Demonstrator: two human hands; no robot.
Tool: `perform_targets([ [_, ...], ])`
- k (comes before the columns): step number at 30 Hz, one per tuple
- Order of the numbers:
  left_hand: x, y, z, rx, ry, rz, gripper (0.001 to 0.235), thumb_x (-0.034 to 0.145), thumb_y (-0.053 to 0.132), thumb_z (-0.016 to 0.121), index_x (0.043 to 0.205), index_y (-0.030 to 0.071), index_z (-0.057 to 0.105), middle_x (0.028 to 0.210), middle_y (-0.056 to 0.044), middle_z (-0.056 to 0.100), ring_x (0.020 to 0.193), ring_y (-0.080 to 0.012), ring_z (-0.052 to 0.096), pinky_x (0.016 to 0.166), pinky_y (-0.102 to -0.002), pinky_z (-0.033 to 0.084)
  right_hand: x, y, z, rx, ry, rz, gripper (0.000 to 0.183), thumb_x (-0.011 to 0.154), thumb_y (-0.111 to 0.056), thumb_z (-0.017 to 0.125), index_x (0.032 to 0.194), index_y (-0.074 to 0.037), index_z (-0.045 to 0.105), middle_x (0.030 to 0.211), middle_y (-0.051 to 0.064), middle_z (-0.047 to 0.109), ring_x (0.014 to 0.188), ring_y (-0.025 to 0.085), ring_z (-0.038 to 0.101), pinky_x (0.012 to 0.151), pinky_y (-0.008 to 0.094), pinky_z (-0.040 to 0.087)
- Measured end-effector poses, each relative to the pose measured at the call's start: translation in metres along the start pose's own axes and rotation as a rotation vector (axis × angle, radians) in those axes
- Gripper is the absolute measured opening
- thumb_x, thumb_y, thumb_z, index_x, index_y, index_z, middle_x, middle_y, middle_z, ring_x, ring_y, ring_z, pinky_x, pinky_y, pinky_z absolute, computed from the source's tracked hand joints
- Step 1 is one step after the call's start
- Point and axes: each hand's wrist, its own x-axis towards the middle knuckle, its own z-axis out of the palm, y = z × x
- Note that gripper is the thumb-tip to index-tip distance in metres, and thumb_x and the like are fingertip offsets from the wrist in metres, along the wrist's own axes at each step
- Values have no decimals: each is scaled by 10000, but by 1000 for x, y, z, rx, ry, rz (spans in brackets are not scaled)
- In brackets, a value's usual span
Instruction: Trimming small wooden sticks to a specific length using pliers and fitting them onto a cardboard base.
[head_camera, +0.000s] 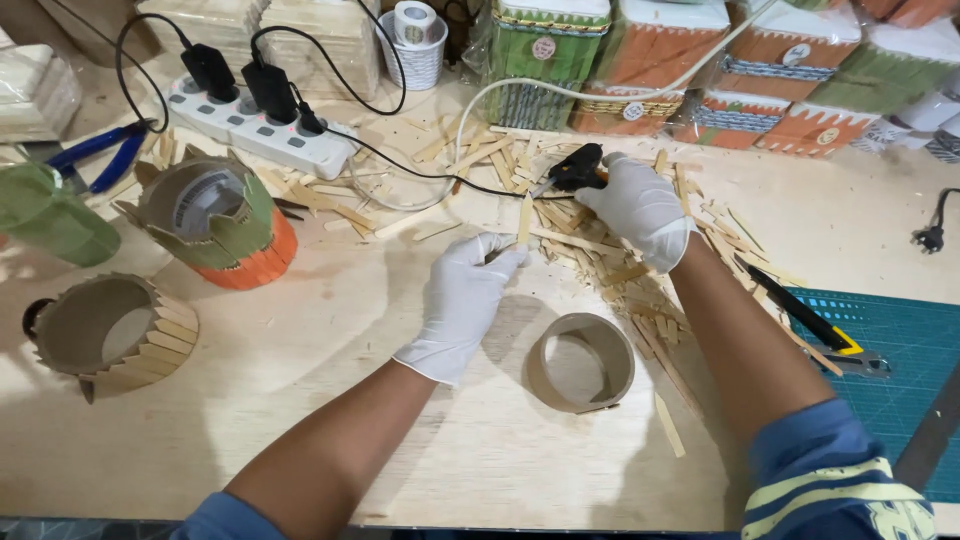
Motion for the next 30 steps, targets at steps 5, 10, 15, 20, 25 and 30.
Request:
perform_targets([
  [5, 3, -4, 5, 13, 23, -33, 135, 770, 273, 876, 865, 190, 827, 841, -96, 732, 913, -210, 704, 875, -301, 539, -4, 9, 0, 157, 80, 58, 557, 992, -453, 658, 1439, -128, 584, 1261, 146, 687, 1209, 346, 650, 999, 525, 526],
  [10, 2, 0, 6, 23, 40, -70, 135, 765, 283, 883, 860, 204, 827, 830, -83, 712, 888, -193, 700, 850, -289, 545, -36, 21, -2, 464, 197, -12, 397, 1062, -329, 576, 1389, -108, 614, 1160, 136, 697, 1184, 335, 661, 977, 492, 526],
  [15, 3, 9, 8, -31, 58, -91, 147, 759, 234, 886, 879, 170, 830, 813, -109, 703, 843, -195, 699, 793, -291, 564, -49, 47, 14, 1197, 138, -172, 313, 1075, -319, 570, 1231, -57, 641, 1067, 70, 683, 1072, 181, 627, 1045, 380, 500],
  [20, 3, 14, 3, -78, 83, -130, 147, 750, 189, 877, 882, 144, 831, 729, -77, 645, 741, -102, 618, 706, -256, 561, -65, 22, -9, 1715, -153, -259, 353, 1033, -331, 587, 1163, -11, 660, 979, 103, 674, 868, 194, 641, 874, 365, 564],
  [25, 4, 12, 1, 4, 77, -76, 110, 724, 234, 894, 801, 183, 833, 673, -92, 665, 732, -140, 662, 729, -263, 545, -57, 30, 1, 1855, -403, -415, 565, 1047, -539, 455, 1225, -25, 608, 833, 39, 494, 657, 139, 469, 703, 300, 430],
  [30, 2, 17, 1, -78, 86, -64, 101, 733, 183, 863, 680, 164, 778, 526, -33, 614, 633, -47, 528, 618, -206, 465, -63, 32, 8, 1517, -122, -285, 159, 1050, -175, 617, 969, -44, 658, 867, 155, 753, 593, 125, 548, 671, 243, 458],
])
